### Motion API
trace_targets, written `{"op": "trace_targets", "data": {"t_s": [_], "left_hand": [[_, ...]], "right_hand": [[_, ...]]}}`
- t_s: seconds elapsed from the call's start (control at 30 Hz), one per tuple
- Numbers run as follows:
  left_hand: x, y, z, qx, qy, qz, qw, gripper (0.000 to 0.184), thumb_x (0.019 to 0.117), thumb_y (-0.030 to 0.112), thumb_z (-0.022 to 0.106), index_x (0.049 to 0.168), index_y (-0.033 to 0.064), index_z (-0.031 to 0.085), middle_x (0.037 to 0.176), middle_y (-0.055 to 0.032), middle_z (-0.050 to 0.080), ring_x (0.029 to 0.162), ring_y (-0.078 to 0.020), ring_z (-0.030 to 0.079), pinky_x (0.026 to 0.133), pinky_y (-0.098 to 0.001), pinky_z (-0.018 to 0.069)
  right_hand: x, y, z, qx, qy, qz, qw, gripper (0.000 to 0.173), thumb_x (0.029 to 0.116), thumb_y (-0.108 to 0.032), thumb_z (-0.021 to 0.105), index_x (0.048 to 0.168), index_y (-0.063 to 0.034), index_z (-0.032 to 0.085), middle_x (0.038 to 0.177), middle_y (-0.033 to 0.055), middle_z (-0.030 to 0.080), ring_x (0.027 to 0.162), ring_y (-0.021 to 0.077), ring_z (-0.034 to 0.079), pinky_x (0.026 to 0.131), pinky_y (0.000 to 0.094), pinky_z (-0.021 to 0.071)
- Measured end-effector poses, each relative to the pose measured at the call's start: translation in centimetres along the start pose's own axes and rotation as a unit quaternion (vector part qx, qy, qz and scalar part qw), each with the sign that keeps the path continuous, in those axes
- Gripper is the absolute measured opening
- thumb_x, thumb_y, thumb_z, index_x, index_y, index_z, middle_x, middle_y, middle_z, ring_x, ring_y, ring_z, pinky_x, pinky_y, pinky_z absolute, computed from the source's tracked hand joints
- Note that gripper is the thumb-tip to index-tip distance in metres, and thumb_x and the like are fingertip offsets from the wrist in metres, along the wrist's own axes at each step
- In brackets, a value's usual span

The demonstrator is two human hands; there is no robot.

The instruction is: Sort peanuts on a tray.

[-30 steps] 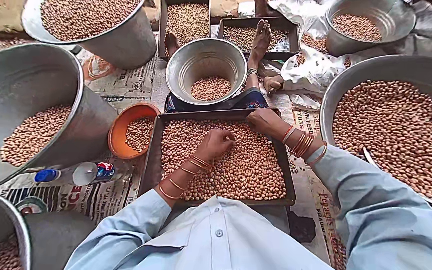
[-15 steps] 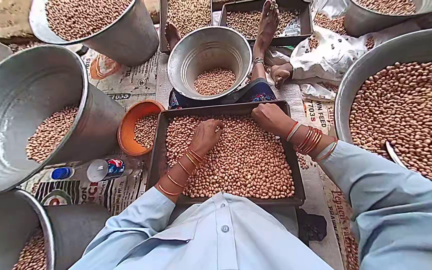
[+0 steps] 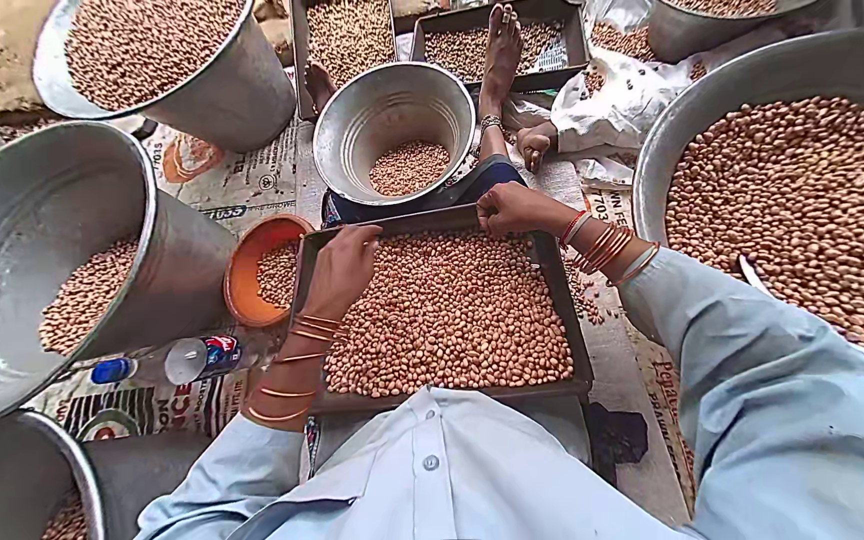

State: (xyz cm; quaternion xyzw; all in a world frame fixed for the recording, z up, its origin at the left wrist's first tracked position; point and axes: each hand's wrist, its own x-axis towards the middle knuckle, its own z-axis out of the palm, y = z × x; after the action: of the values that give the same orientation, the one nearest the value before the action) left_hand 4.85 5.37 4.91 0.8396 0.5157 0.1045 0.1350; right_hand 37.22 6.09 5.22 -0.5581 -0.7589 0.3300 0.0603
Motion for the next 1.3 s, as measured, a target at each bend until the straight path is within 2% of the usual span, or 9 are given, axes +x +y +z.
{"op": "trace_targets", "data": {"t_s": [0.13, 0.23, 0.37, 0.63, 0.8, 0.93, 1.0, 1.13, 1.3], "left_hand": [[-1.3, 10.2, 5.4, -0.045, -0.143, 0.138, 0.979, 0.032, 0.1048, 0.005, 0.050, 0.132, 0.0046, 0.068, 0.124, -0.0174, 0.069, 0.103, -0.0347, 0.072, 0.088, -0.0545, 0.0581], [-1.9, 14.3, 7.7, -0.016, -0.252, 0.129, 0.959, 0.042, 0.1038, 0.007, 0.047, 0.144, 0.0094, 0.060, 0.136, -0.0157, 0.063, 0.114, -0.0333, 0.067, 0.092, -0.0517, 0.0558], [-0.6, 11.5, 8.0, 0.009, -0.207, 0.035, 0.978, 0.048, 0.1036, 0.008, 0.050, 0.151, 0.0115, 0.052, 0.135, -0.0209, 0.060, 0.101, -0.0384, 0.070, 0.083, -0.0556, 0.0578], [-0.5, 2.8, 3.9, 0.110, -0.145, -0.112, 0.977, 0.045, 0.1072, 0.015, 0.050, 0.152, 0.0084, 0.051, 0.140, -0.0304, 0.053, 0.109, -0.0495, 0.064, 0.089, -0.0661, 0.0519], [-0.8, 5.8, 4.4, 0.023, -0.131, 0.158, 0.979, 0.037, 0.1058, 0.013, 0.048, 0.139, 0.0031, 0.063, 0.129, -0.0283, 0.064, 0.116, -0.0489, 0.064, 0.096, -0.0676, 0.0492], [-2.5, 12.0, 7.1, -0.072, -0.130, 0.372, 0.916, 0.040, 0.1028, 0.025, 0.045, 0.128, 0.0077, 0.070, 0.120, -0.0187, 0.071, 0.110, -0.0402, 0.069, 0.092, -0.0598, 0.0542], [-3.5, 14.7, 8.6, -0.088, -0.134, 0.440, 0.884, 0.039, 0.1023, 0.026, 0.044, 0.121, 0.0093, 0.074, 0.119, -0.0139, 0.073, 0.112, -0.0352, 0.070, 0.095, -0.0560, 0.0540], [-3.4, 16.5, 11.9, -0.061, -0.150, 0.494, 0.854, 0.041, 0.0971, 0.037, 0.049, 0.106, 0.0096, 0.077, 0.118, -0.0139, 0.073, 0.119, -0.0398, 0.065, 0.100, -0.0599, 0.0495], [0.2, 11.1, 12.3, 0.027, -0.155, 0.410, 0.898, 0.061, 0.0862, 0.062, 0.053, 0.115, 0.0142, 0.077, 0.128, -0.0257, 0.064, 0.127, -0.0496, 0.056, 0.107, -0.0716, 0.0364]], "right_hand": [[-0.4, 0.4, 0.3, -0.105, -0.094, 0.014, 0.990, 0.017, 0.0983, -0.021, 0.068, 0.093, -0.0062, 0.075, 0.083, 0.0113, 0.068, 0.079, 0.0282, 0.065, 0.072, 0.0529, 0.0508], [-1.9, -0.3, 0.6, -0.238, -0.112, 0.056, 0.963, 0.017, 0.0897, -0.014, 0.073, 0.087, 0.0009, 0.067, 0.090, 0.0200, 0.066, 0.090, 0.0401, 0.067, 0.073, 0.0608, 0.0516], [-3.8, -2.4, 0.9, -0.302, -0.132, 0.108, 0.938, 0.009, 0.0862, 0.000, 0.072, 0.092, 0.0049, 0.067, 0.098, 0.0233, 0.067, 0.098, 0.0429, 0.067, 0.074, 0.0607, 0.0524], [-3.1, -3.6, 3.6, -0.287, -0.151, 0.133, 0.937, 0.013, 0.0974, 0.001, 0.057, 0.099, 0.0082, 0.068, 0.103, 0.0244, 0.067, 0.103, 0.0416, 0.066, 0.077, 0.0565, 0.0523], [-4.3, -4.1, 3.7, -0.231, -0.114, 0.120, 0.959, 0.021, 0.1035, -0.006, 0.053, 0.107, 0.0090, 0.068, 0.114, 0.0248, 0.067, 0.113, 0.0405, 0.064, 0.088, 0.0568, 0.0509], [-5.1, -3.1, 2.9, -0.083, -0.032, 0.128, 0.988, 0.024, 0.1031, -0.012, 0.059, 0.109, 0.0069, 0.072, 0.119, 0.0229, 0.069, 0.117, 0.0368, 0.064, 0.097, 0.0543, 0.0494], [-3.9, -1.8, 3.0, -0.113, -0.007, 0.094, 0.989, 0.019, 0.1008, -0.011, 0.062, 0.106, 0.0034, 0.074, 0.111, 0.0198, 0.072, 0.110, 0.0354, 0.067, 0.092, 0.0543, 0.0511], [-3.5, -0.2, 2.0, -0.146, 0.036, 0.017, 0.989, 0.015, 0.0926, -0.006, 0.071, 0.107, -0.0021, 0.075, 0.107, 0.0130, 0.073, 0.105, 0.0295, 0.068, 0.090, 0.0492, 0.0527], [-2.0, 0.2, 1.4, -0.143, 0.027, 0.024, 0.989, 0.035, 0.0881, -0.019, 0.079, 0.119, -0.0052, 0.070, 0.114, 0.0104, 0.071, 0.109, 0.0283, 0.067, 0.090, 0.0521, 0.0541]]}}
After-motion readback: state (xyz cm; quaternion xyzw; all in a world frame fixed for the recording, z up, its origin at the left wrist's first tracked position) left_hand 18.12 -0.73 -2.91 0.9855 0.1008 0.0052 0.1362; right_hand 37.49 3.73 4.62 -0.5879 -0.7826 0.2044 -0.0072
